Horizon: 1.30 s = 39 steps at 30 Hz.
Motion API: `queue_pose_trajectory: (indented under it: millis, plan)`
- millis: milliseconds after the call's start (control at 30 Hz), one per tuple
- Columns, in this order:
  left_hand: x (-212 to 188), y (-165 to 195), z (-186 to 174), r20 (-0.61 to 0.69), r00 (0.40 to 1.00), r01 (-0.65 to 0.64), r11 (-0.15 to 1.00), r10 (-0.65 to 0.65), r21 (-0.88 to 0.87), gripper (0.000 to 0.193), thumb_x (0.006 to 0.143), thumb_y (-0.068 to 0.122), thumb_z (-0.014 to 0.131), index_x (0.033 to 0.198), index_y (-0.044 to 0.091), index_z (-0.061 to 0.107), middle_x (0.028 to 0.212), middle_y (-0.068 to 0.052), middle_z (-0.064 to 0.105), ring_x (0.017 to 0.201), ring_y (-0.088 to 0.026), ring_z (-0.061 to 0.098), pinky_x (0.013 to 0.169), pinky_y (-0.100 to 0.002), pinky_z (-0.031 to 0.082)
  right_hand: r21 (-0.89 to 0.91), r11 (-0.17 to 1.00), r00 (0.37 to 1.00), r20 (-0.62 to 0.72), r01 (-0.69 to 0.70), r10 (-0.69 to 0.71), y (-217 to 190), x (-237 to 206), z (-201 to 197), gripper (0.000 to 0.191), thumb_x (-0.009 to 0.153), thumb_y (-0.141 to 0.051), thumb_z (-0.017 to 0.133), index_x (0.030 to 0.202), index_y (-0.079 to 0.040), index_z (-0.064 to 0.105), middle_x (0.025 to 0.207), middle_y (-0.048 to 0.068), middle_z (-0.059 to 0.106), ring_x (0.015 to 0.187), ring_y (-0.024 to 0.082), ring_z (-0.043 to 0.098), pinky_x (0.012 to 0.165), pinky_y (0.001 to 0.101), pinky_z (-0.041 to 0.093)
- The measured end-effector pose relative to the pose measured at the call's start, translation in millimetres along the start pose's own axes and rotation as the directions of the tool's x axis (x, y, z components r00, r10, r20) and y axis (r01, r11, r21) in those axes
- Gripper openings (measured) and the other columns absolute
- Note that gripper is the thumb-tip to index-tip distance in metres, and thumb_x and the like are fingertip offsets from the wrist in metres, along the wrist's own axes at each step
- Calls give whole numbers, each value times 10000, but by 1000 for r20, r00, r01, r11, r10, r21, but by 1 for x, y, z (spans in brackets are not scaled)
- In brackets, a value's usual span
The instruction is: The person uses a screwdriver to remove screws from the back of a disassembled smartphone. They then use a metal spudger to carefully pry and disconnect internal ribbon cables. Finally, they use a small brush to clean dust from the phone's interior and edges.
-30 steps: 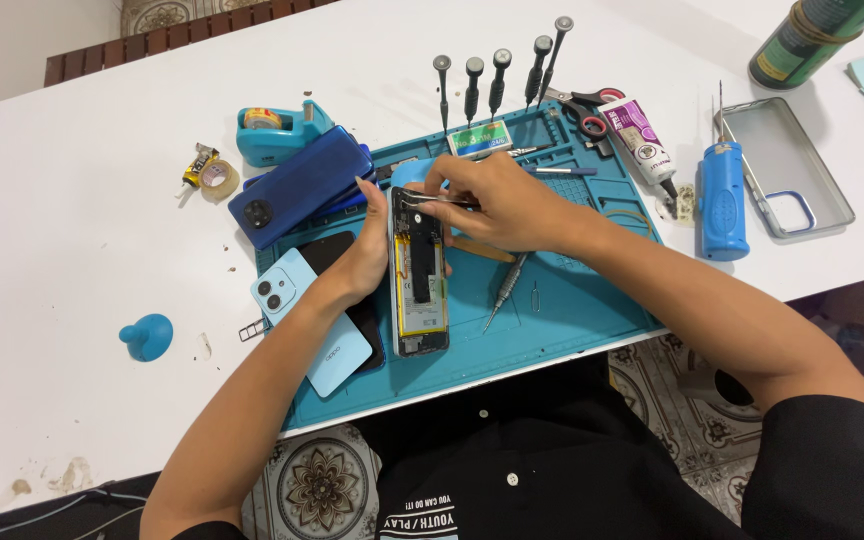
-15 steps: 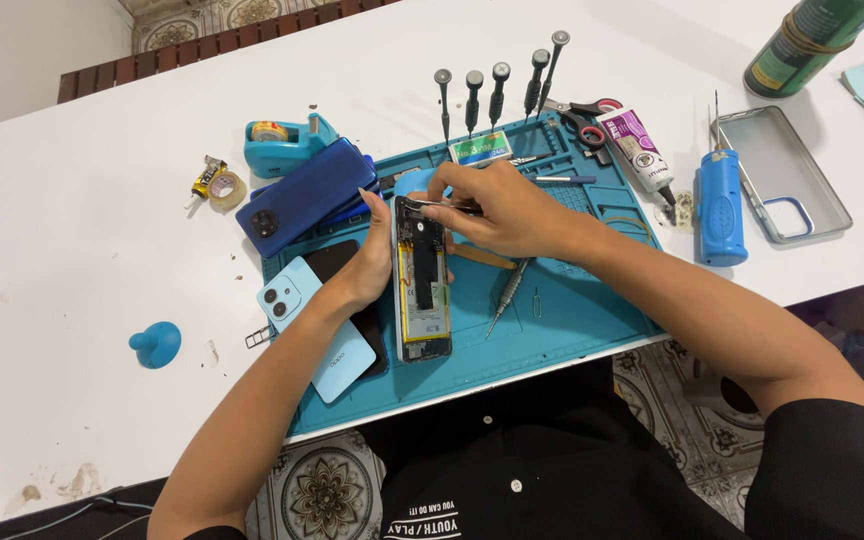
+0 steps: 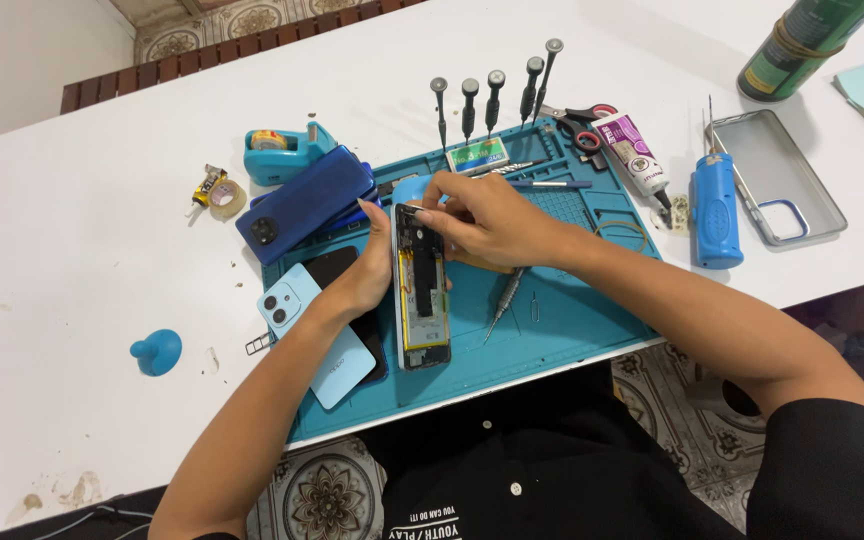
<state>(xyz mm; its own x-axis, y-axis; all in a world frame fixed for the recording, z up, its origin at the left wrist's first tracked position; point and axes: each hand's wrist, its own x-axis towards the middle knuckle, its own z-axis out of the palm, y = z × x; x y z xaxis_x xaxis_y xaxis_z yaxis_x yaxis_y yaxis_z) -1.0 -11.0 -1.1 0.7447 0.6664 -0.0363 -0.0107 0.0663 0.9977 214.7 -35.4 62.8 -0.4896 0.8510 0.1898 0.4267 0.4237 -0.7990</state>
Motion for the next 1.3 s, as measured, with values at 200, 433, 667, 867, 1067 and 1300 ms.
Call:
queue_pose_trajectory:
  millis: [200, 433, 667, 867, 1067, 1300]
  plan:
    - [0, 0, 2, -18, 1000, 19, 1000, -19, -11, 1054, 755, 903, 67, 1313, 82, 421, 1039, -140, 621, 866, -255, 740, 731, -388, 659, -10, 999, 998, -63, 31, -31, -1, 0, 5, 195, 994, -220, 653, 1002, -34, 595, 618, 90, 687, 497, 138, 660, 443, 283, 440]
    - [0, -3, 0, -42, 998, 57, 997, -55, 50, 1141, 733, 913, 40, 1363, 51, 443, 1048, -155, 669, 871, -236, 757, 732, -371, 669, -153, 981, 979, -144, 119, -141, -2, -1, 10, 253, 980, -182, 699, 856, -11, 562, 654, 103, 698, 554, 152, 705, 478, 298, 488]
    - [-1, 1, 2, -40, 996, 80, 995, -78, 67, 1184, 722, 927, 50, 1365, 28, 475, 1043, -166, 657, 868, -247, 748, 718, -374, 658, 49, 998, 991, -126, -26, 32, -8, -2, 12, 237, 972, -168, 681, 829, -15, 571, 677, 106, 723, 570, 151, 741, 483, 270, 534]
    - [1, 1, 1, -42, 995, 98, 993, -95, 68, 1189, 720, 928, 43, 1338, 27, 512, 1053, -156, 666, 887, -247, 751, 749, -383, 657, -165, 983, 978, -179, 80, -110, -3, -2, 13, 227, 943, -168, 712, 834, -18, 580, 735, 119, 750, 593, 185, 737, 510, 296, 518]
    - [-1, 0, 1, -49, 992, 119, 990, -116, 77, 1190, 709, 934, 42, 1301, 22, 527, 1045, -141, 655, 889, -249, 755, 751, -383, 664, -297, 952, 973, -190, 73, -134, 0, -4, 16, 205, 939, -190, 722, 879, -19, 627, 746, 138, 756, 582, 225, 732, 498, 327, 513]
    - [0, 2, 2, -42, 995, 97, 992, -94, 84, 1177, 723, 936, 39, 1292, 26, 522, 1060, -132, 650, 880, -249, 754, 744, -382, 667, 139, 990, 996, -85, -28, 41, -5, -3, 12, 214, 1001, -239, 642, 976, -28, 622, 693, 114, 749, 575, 127, 743, 472, 251, 553]
